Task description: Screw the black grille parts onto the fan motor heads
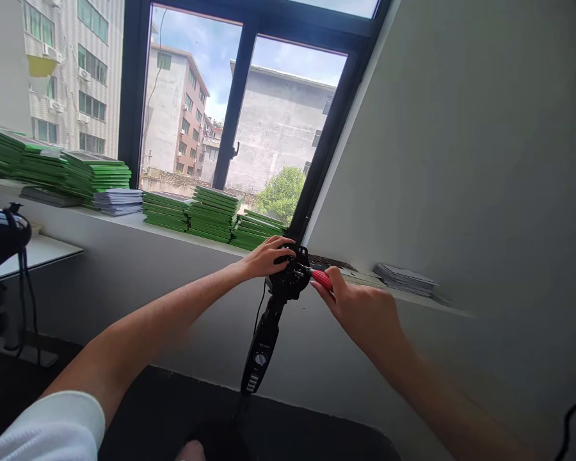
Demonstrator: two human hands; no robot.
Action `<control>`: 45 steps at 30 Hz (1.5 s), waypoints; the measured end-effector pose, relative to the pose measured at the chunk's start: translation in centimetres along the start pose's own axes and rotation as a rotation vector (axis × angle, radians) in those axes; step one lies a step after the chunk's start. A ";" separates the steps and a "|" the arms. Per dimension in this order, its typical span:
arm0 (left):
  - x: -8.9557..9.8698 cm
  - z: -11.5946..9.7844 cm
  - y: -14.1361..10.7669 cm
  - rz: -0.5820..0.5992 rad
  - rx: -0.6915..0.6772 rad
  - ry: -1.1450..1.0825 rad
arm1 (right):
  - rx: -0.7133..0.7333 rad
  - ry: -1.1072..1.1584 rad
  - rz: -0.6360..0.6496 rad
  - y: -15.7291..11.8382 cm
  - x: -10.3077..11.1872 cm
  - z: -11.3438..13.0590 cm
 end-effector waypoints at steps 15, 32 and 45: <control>-1.6 -0.6 -1.6 -0.109 0.409 -0.281 | -0.157 -0.056 0.251 3.0 0.9 -0.9; -2.8 -0.4 -1.0 -0.313 0.762 -0.452 | -0.117 0.026 0.391 6.3 1.1 -0.9; -2.8 -0.6 -1.0 -0.275 0.740 -0.359 | -0.205 0.232 0.500 6.5 1.4 -1.1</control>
Point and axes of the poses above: each hand's wrist, its own y-axis towards the middle knuckle, its own x-axis out of the back of the hand, z = x × y, the point moved 2 cm from there along y, towards the middle knuckle, and after that the axes turned 12 degrees about -z, right-handed, at the moved point
